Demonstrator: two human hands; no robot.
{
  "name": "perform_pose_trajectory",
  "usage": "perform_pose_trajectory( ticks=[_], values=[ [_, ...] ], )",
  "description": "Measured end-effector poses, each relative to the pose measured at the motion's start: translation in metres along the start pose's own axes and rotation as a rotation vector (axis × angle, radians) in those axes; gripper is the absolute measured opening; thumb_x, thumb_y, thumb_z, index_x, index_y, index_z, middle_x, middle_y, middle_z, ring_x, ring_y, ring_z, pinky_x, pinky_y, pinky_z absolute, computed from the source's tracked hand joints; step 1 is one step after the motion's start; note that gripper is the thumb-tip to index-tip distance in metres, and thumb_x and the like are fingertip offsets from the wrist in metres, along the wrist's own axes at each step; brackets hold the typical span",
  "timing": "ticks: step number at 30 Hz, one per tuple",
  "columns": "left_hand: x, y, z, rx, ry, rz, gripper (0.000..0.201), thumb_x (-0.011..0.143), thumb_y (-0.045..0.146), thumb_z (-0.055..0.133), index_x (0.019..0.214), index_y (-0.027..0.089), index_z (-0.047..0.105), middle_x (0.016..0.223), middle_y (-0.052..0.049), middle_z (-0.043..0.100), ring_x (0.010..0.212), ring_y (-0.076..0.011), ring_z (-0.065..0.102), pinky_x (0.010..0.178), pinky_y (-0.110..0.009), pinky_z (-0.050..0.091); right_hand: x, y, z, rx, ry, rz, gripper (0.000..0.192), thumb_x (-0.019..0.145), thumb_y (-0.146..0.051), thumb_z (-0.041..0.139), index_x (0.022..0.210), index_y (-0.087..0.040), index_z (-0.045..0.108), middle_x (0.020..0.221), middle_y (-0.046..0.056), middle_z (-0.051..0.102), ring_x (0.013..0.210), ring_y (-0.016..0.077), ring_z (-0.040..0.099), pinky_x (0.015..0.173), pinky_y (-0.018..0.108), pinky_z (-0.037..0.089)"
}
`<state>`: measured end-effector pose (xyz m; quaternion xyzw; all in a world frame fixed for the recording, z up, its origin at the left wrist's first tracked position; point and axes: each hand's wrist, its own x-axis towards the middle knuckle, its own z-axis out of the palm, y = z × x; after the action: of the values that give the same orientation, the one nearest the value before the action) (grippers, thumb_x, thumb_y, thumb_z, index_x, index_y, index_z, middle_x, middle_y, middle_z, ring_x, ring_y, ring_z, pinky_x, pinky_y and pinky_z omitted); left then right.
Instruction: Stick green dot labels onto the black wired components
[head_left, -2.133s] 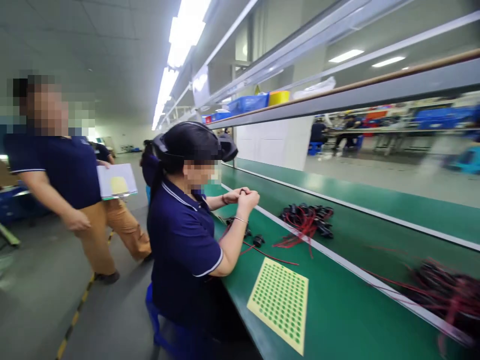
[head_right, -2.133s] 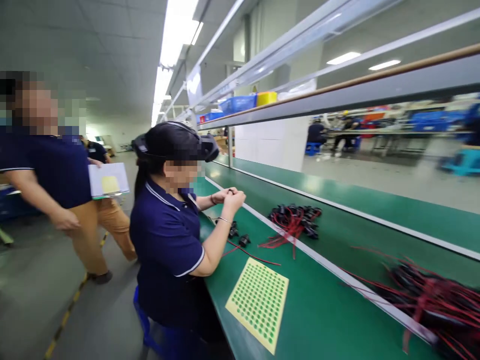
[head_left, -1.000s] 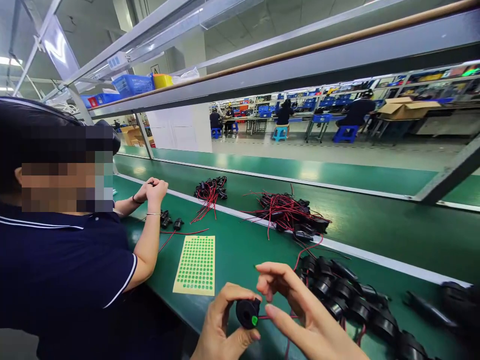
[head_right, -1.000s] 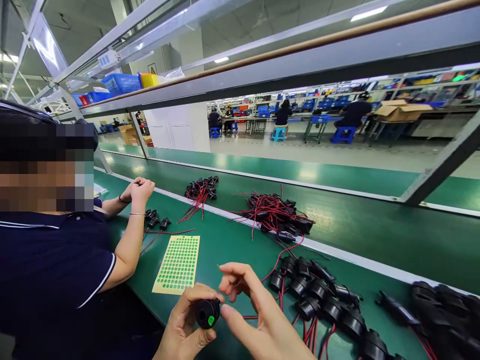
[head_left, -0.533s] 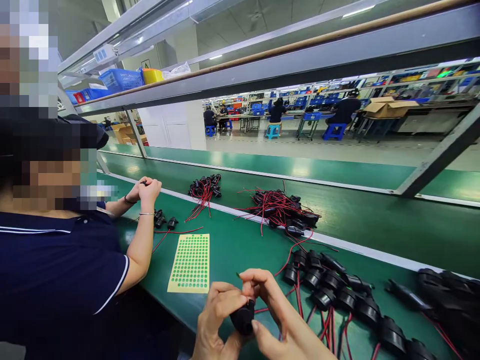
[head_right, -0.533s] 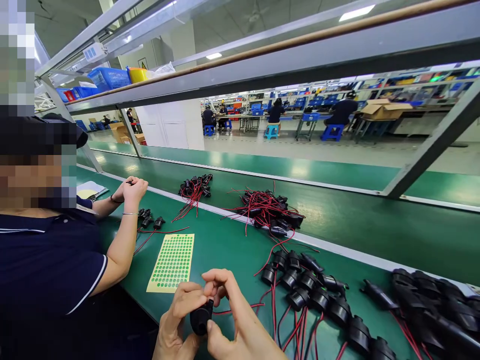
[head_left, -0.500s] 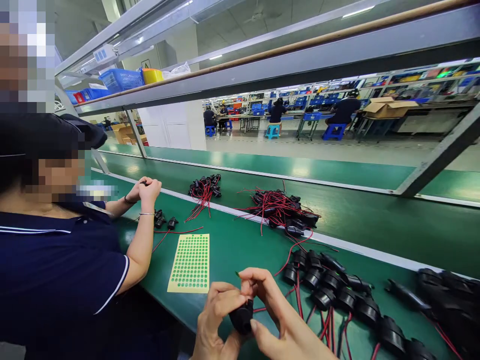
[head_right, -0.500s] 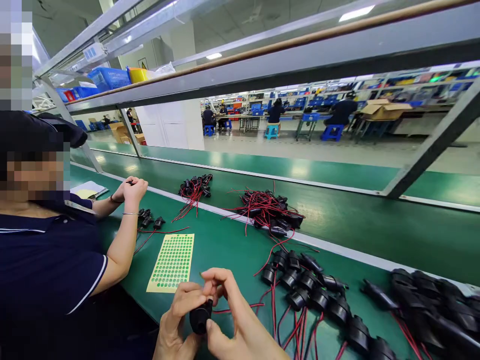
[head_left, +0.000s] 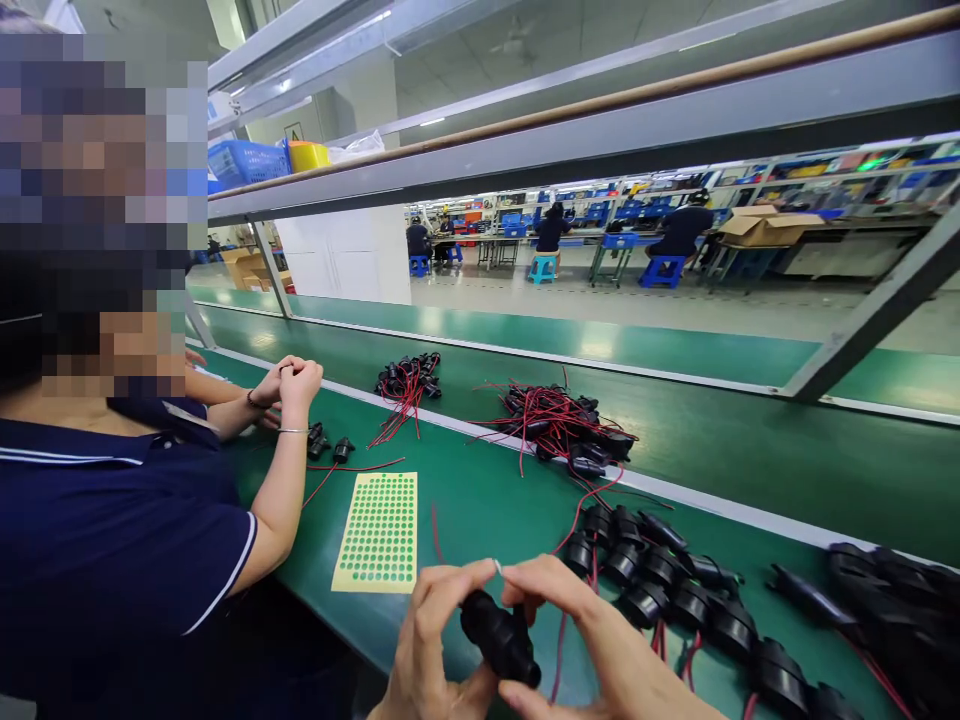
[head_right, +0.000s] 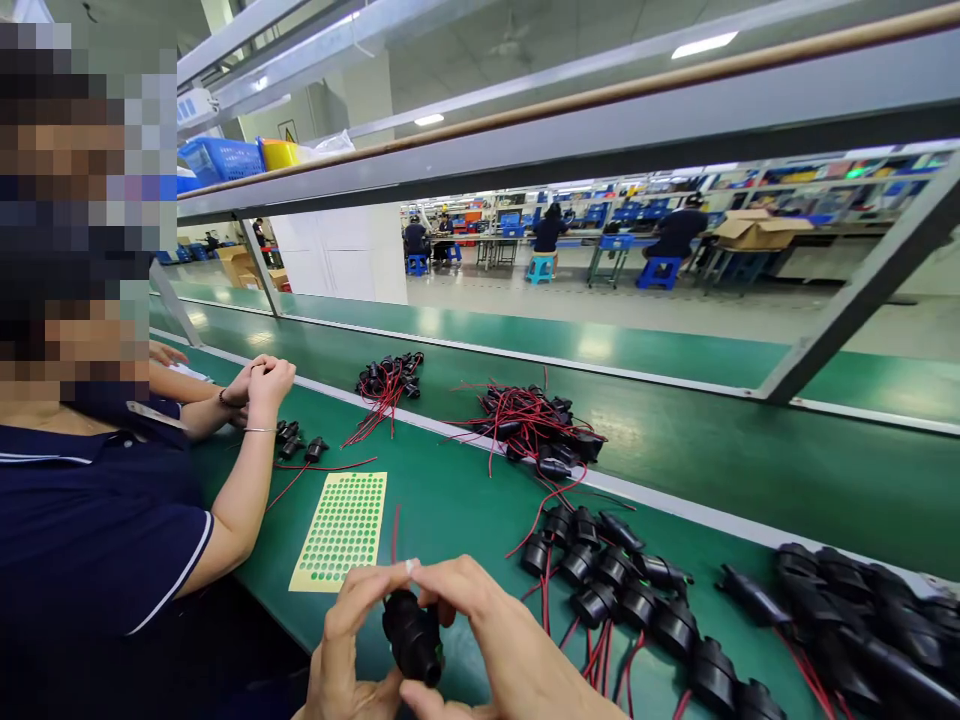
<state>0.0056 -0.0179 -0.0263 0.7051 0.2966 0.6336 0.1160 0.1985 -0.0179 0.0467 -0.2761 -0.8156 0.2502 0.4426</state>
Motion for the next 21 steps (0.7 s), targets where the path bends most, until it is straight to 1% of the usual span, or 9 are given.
perform_pose_trajectory(
  ticks=[3, 5, 7, 8, 10, 12, 14, 17, 21],
  values=[
    [-0.014, 0.007, 0.007, -0.099, -0.141, -0.457, 0.059, 0.096, 0.044, 0.076, 0.148, 0.033, 0.053, 0.12, -0.007, 0.081, 0.084, -0.0181, 0.077, 0.083, -0.03, 0.064, 0.004, 0.011, -0.02, -0.009, 0.14, 0.097, 0.062, 0.09, -0.022, 0.071, 0.146, -0.033, 0.046, 0.103, 0.004, 0.073, 0.089, 0.0219, 0.075, 0.085, 0.032, 0.063],
    [-0.013, 0.011, 0.003, -0.219, -0.288, -0.625, 0.045, 0.099, 0.038, 0.071, 0.142, 0.034, 0.059, 0.102, -0.003, 0.083, 0.064, -0.0157, 0.073, 0.066, -0.029, 0.062, 0.008, 0.024, -0.051, 0.003, 0.186, 0.292, 0.052, 0.095, -0.032, 0.061, 0.143, -0.028, 0.042, 0.107, 0.006, 0.073, 0.093, 0.0219, 0.075, 0.084, 0.033, 0.063],
    [0.002, 0.007, -0.009, -0.315, -0.347, -0.602, 0.032, 0.101, 0.038, 0.067, 0.133, 0.033, 0.066, 0.093, -0.003, 0.082, 0.061, -0.017, 0.071, 0.057, -0.03, 0.059, 0.01, 0.039, -0.09, -0.029, 0.109, 0.536, 0.052, 0.099, -0.045, 0.053, 0.144, -0.026, 0.036, 0.113, 0.008, 0.073, 0.099, 0.0227, 0.074, 0.085, 0.035, 0.062],
    [0.016, 0.001, -0.017, -0.341, -0.336, -0.56, 0.031, 0.101, 0.041, 0.067, 0.13, 0.031, 0.069, 0.097, -0.005, 0.081, 0.068, -0.0193, 0.074, 0.059, -0.032, 0.06, 0.01, 0.047, -0.109, -0.068, 0.083, 0.617, 0.053, 0.099, -0.049, 0.052, 0.144, -0.025, 0.036, 0.113, 0.009, 0.073, 0.098, 0.023, 0.074, 0.084, 0.035, 0.061],
    [0.053, -0.02, -0.038, -0.364, -0.281, -0.505, 0.036, 0.102, 0.043, 0.068, 0.128, 0.02, 0.068, 0.115, -0.008, 0.077, 0.091, -0.0214, 0.075, 0.076, -0.038, 0.065, 0.007, 0.064, -0.141, -0.146, 0.022, 0.752, 0.049, 0.099, -0.048, 0.055, 0.139, -0.022, 0.043, 0.101, 0.005, 0.073, 0.086, 0.0216, 0.072, 0.078, 0.034, 0.061],
    [0.1, -0.05, -0.063, -0.374, -0.213, -0.47, 0.033, 0.102, 0.042, 0.067, 0.127, 0.021, 0.069, 0.127, -0.009, 0.073, 0.105, -0.0246, 0.073, 0.087, -0.043, 0.065, 0.0, 0.083, -0.159, -0.223, -0.047, 0.876, 0.037, 0.1, -0.039, 0.062, 0.13, -0.019, 0.052, 0.082, -0.001, 0.07, 0.069, 0.0181, 0.067, 0.068, 0.031, 0.058],
    [0.149, -0.086, -0.092, -0.375, -0.138, -0.433, 0.035, 0.102, 0.042, 0.068, 0.127, 0.019, 0.069, 0.127, -0.009, 0.073, 0.105, -0.0262, 0.073, 0.087, -0.044, 0.066, -0.009, 0.101, -0.164, -0.303, -0.148, 1.012, 0.024, 0.103, -0.032, 0.067, 0.121, -0.018, 0.061, 0.075, -0.005, 0.067, 0.059, 0.0141, 0.063, 0.061, 0.028, 0.056],
    [0.21, -0.143, -0.137, -0.363, -0.041, -0.397, 0.034, 0.102, 0.046, 0.067, 0.117, 0.015, 0.071, 0.112, -0.005, 0.075, 0.091, -0.021, 0.074, 0.079, -0.038, 0.065, -0.021, 0.12, -0.162, -0.431, -0.276, 1.175, 0.016, 0.106, -0.031, 0.069, 0.113, -0.016, 0.069, 0.089, -0.001, 0.072, 0.063, 0.0119, 0.067, 0.062, 0.027, 0.059],
    [0.249, -0.21, -0.184, -0.362, 0.025, -0.405, 0.048, 0.112, 0.044, 0.043, 0.085, 0.014, 0.069, 0.071, 0.006, 0.06, 0.059, -0.0086, 0.064, 0.059, -0.022, 0.054, -0.02, 0.133, -0.164, -0.621, -0.291, 1.261, 0.023, 0.106, -0.034, 0.069, 0.122, -0.017, 0.07, 0.112, 0.005, 0.075, 0.086, 0.0184, 0.075, 0.075, 0.035, 0.065]
  ],
)
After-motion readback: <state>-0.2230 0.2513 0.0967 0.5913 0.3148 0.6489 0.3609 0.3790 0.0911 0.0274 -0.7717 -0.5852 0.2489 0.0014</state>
